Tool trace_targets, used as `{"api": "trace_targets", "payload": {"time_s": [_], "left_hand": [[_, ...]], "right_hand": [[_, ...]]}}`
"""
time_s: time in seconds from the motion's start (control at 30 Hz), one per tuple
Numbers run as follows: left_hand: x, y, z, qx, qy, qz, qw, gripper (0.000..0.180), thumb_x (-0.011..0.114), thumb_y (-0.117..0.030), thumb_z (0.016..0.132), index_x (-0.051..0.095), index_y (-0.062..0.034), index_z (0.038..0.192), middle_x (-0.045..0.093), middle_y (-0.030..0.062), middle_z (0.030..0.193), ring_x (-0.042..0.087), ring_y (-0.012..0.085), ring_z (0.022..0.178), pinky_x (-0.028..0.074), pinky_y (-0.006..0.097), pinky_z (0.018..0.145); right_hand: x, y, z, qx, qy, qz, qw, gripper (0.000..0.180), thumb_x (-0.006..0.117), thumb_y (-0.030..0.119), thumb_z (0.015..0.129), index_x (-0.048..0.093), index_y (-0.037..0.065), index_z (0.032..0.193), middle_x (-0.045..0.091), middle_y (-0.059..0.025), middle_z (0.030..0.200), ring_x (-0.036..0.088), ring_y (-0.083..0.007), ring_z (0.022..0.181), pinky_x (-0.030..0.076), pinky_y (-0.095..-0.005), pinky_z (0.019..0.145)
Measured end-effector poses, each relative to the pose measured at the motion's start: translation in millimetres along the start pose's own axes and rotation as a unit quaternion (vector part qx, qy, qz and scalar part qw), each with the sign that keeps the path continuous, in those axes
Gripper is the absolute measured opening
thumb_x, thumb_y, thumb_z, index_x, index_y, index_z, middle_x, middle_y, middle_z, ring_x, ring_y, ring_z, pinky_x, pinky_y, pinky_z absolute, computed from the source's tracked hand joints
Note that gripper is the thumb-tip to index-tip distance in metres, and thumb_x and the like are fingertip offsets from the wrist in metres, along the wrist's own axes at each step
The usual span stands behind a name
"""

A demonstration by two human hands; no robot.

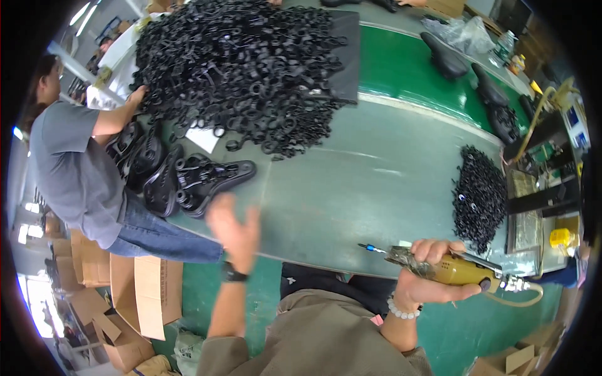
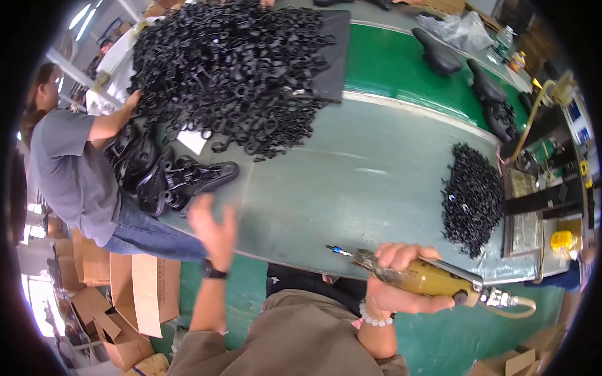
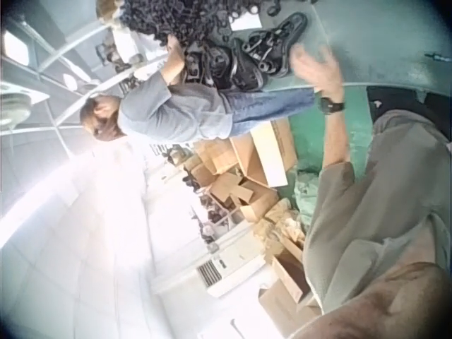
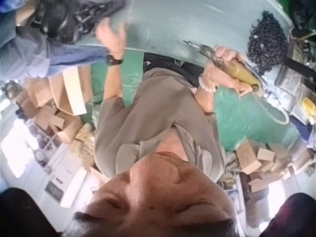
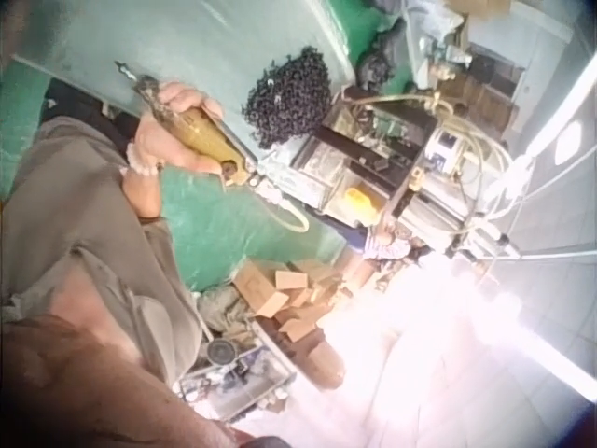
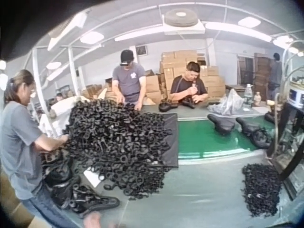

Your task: Assemble plastic components and clips onto bicycle seats using a pneumatic screwdriver.

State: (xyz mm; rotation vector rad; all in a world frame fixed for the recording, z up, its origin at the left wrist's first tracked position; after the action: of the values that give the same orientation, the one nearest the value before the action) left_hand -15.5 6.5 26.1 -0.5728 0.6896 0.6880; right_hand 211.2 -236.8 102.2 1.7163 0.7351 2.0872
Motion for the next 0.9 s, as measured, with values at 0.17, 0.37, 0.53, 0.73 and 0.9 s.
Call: {"api": "trace_targets", "payload": {"time_s": [0.17,0.37,0.53,0.73,0.9], "left_hand": [[6.7,115.6,-8.5,-0.017,0.049,0.224,0.973,0.053,0.070,-0.015,0.082,0.053,-0.0065,0.131,0.056,0.0143,0.122,0.050,0.0362,0.113,0.037,0.050,0.099],[-35.4,58.6,-45.4,0.053,0.081,-0.005,0.995,0.041,0.066,-0.006,0.081,0.057,-0.0016,0.120,0.056,0.0193,0.114,0.049,0.0399,0.109,0.034,0.053,0.097],[-6.4,-58.0,-55.0,0.250,0.238,-0.218,0.913,0.038,0.064,-0.003,0.072,0.063,-0.0080,0.110,0.059,0.0091,0.112,0.051,0.0319,0.110,0.038,0.051,0.104],[34.8,-128.4,-40.8,0.393,0.289,-0.364,0.794,0.036,0.063,-0.004,0.073,0.063,-0.0075,0.110,0.058,0.0068,0.113,0.053,0.0302,0.105,0.039,0.051,0.108],[21.3,-128.4,-36.9,0.262,0.285,-0.425,0.818,0.044,0.077,-0.013,0.071,0.061,-0.0069,0.112,0.059,0.0078,0.113,0.053,0.0300,0.113,0.045,0.046,0.104]], "right_hand": [[19.2,3.6,1.7,0.029,0.030,0.002,0.999,0.088,0.032,0.091,0.079,0.058,0.012,0.106,0.046,-0.0015,0.063,0.038,-0.0167,0.047,0.033,-0.0329,0.048],[3.2,31.4,7.0,0.031,0.039,0.030,0.998,0.094,0.029,0.094,0.077,0.058,0.011,0.110,0.051,-0.0055,0.061,0.048,-0.0223,0.047,0.042,-0.0370,0.046],[19.7,48.0,9.6,-0.006,0.103,0.015,0.995,0.087,0.036,0.087,0.082,0.056,0.008,0.112,0.049,-0.0036,0.065,0.046,-0.0185,0.049,0.041,-0.0352,0.049],[24.9,41.9,1.1,-0.109,0.253,-0.097,0.956,0.091,0.045,0.087,0.078,0.052,0.007,0.121,0.057,-0.0068,0.076,0.057,-0.0230,0.059,0.048,-0.0366,0.060],[23.8,28.3,1.1,-0.178,0.313,-0.150,0.921,0.093,0.045,0.087,0.077,0.049,0.005,0.121,0.060,-0.0107,0.082,0.063,-0.0261,0.067,0.053,-0.0399,0.061]]}}
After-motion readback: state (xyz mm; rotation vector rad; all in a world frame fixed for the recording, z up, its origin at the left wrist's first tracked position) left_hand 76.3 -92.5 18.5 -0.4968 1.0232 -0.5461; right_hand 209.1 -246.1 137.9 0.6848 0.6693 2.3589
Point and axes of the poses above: each hand's wrist, its own z-axis towards the middle knuckle, its own x-axis out of the palm, y = z × x, the point moved 1 cm from there along z, towards the middle knuckle
